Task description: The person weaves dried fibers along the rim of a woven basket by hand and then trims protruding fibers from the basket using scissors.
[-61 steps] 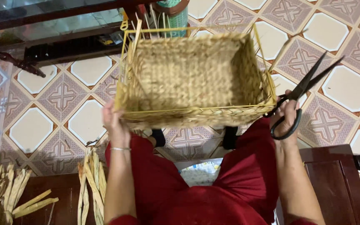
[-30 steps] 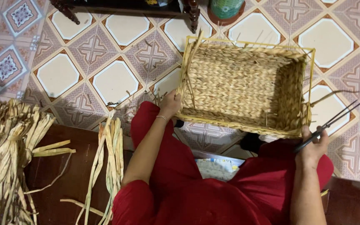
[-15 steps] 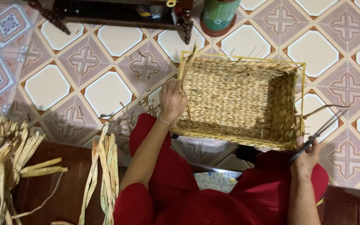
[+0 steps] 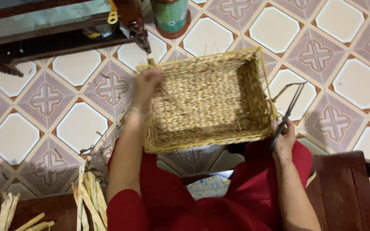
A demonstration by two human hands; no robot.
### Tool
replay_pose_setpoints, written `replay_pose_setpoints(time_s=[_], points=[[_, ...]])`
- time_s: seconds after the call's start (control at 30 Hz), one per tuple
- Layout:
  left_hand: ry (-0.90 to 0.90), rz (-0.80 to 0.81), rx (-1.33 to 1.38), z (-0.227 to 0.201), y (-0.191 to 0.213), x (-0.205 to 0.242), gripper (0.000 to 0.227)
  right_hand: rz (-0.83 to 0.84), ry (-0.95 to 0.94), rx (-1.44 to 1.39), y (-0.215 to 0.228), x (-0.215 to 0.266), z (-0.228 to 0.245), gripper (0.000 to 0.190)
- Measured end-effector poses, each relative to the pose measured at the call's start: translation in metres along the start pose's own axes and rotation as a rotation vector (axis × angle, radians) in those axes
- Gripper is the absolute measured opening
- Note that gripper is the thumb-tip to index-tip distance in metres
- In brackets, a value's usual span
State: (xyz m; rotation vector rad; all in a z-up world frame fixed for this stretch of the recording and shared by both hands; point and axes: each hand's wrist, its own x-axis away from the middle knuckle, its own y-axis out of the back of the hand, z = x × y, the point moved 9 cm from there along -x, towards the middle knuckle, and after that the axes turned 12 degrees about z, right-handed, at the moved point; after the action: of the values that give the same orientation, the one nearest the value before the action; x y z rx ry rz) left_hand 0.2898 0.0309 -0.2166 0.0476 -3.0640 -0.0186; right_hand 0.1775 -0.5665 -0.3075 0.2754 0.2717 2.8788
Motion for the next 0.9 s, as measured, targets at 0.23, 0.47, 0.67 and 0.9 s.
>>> replay_pose_setpoints(time_s=[0.23,0.47,0.67,0.9], points=[[-0.221,-0.161,0.775,-0.078,0.060,0.023,0.056,-0.002,-0.068,-0.117,-0.006,0.003,-0.003,0.056],[-0.124,-0.427,0.512,-0.016,0.089,0.058,0.074,0.014,-0.063,-0.240,-0.009,0.011,0.011,0.049],[-0.130,-0.456,0.086,0.025,0.013,0.090,0.034,0.035,-0.063,-0.472,-0.013,0.016,0.027,0.025],[0.064,0.511,-0.266,0.068,-0.257,0.068,0.025,0.037,0.049,-0.279,-0.006,0.014,0.029,0.025]])
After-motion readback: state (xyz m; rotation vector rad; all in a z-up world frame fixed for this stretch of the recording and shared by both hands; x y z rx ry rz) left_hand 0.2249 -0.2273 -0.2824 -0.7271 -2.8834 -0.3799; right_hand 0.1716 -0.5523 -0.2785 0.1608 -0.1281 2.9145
